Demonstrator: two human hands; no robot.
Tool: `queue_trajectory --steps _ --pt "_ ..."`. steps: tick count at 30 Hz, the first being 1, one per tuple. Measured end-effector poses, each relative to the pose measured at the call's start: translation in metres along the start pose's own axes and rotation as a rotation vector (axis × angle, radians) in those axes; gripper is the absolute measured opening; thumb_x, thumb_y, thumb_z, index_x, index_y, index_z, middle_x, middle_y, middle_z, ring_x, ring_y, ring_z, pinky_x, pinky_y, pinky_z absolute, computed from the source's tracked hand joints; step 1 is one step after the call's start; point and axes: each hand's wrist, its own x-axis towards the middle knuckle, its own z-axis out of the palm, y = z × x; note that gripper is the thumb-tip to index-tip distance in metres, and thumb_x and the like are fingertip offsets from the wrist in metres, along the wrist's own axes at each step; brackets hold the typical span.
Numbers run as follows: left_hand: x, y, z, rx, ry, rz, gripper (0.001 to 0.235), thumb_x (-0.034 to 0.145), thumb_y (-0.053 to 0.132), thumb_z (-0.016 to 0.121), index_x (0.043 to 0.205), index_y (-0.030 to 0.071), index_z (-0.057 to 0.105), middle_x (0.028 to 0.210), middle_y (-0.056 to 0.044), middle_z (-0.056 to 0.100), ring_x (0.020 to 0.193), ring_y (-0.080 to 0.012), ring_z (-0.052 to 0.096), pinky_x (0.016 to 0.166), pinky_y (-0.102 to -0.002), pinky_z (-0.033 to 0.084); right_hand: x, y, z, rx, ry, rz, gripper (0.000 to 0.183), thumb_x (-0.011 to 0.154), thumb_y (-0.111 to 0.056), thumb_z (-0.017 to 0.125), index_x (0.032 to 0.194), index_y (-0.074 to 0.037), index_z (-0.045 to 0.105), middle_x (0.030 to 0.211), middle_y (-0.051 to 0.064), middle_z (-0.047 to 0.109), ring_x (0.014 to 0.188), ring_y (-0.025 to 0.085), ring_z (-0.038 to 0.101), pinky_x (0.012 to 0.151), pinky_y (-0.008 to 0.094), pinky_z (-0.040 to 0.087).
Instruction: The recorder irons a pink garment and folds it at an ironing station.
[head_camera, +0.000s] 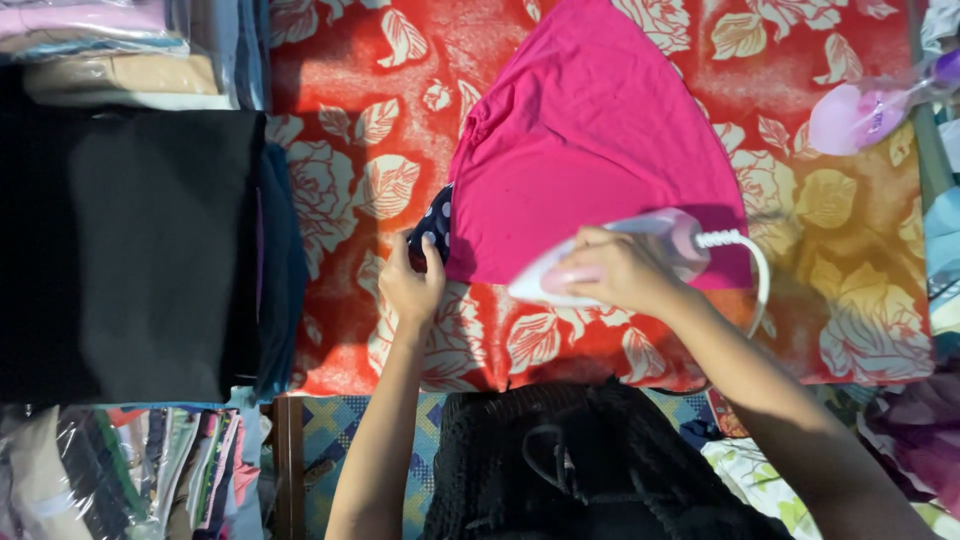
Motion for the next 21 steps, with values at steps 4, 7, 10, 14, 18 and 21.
queue_trajectory --steps 4,7,10,14,18,21 --pt "0.001 -0.002 -0.002 -0.044 -0.048 -0.003 0.016 0.098 0.029 0.058 0.107 0.021 0.069 0.073 -0.014 0.071 0.074 -0.0422 0.071 0.065 -0.053 0.055 -0.015 0.074 -0.012 -0.284 0.062 0.163 0.030 0.074 -0.044 0.085 0.102 -0.035 0.080 0.104 -0.004 0.073 0.095 0.030 0.073 0.081 0.040 0.058" --pt "0.001 -0.002 -0.003 -0.042 -0.066 -0.009 0.018 0.100 0.029 0.056 0.109 0.021 0.069 0.074 -0.014 0.071 0.075 -0.0429 0.071 0.065 -0.054 0.056 -0.003 0.053 -0.023 -0.324 0.446 0.202 0.024 0.084 -0.039 0.092 0.103 -0.028 0.081 0.092 -0.003 0.069 0.088 0.026 0.073 0.073 0.036 0.057" --pt "-0.001 -0.004 -0.003 -0.026 -0.075 -0.014 0.019 0.101 0.030 0.055 0.110 0.022 0.069 0.073 -0.016 0.071 0.075 -0.0436 0.070 0.067 -0.054 0.056 -0.003 0.048 0.015 -0.235 0.235 0.211 0.029 0.071 -0.041 0.089 0.099 -0.041 0.081 0.094 -0.006 0.070 0.092 0.027 0.073 0.078 0.039 0.058" --pt "0.000 -0.004 -0.003 -0.009 -0.058 -0.001 0.017 0.099 0.031 0.057 0.108 0.024 0.070 0.060 -0.016 0.064 0.066 -0.0453 0.068 0.063 -0.055 0.054 0.015 -0.047 0.041 -0.239 0.167 0.022 0.025 0.073 -0.044 0.088 0.096 -0.038 0.081 0.091 -0.009 0.072 0.081 0.019 0.074 0.070 0.030 0.057" --pt "0.000 0.001 -0.007 -0.035 -0.046 0.035 0.016 0.099 0.032 0.059 0.104 0.023 0.071 0.053 -0.013 0.059 0.063 -0.0428 0.068 0.059 -0.052 0.054 0.029 -0.064 0.046 -0.251 0.117 -0.054 0.025 0.076 -0.046 0.085 0.098 -0.033 0.079 0.095 -0.007 0.072 0.080 0.025 0.074 0.070 0.039 0.059" --pt "0.001 0.000 -0.008 -0.078 -0.046 0.025 0.015 0.098 0.032 0.060 0.102 0.025 0.072 0.049 -0.009 0.056 0.061 -0.0388 0.068 0.057 -0.047 0.054 0.022 -0.040 0.036 -0.213 0.041 -0.029 0.027 0.075 -0.048 0.084 0.096 -0.032 0.079 0.097 -0.007 0.073 0.085 0.026 0.075 0.074 0.039 0.059"
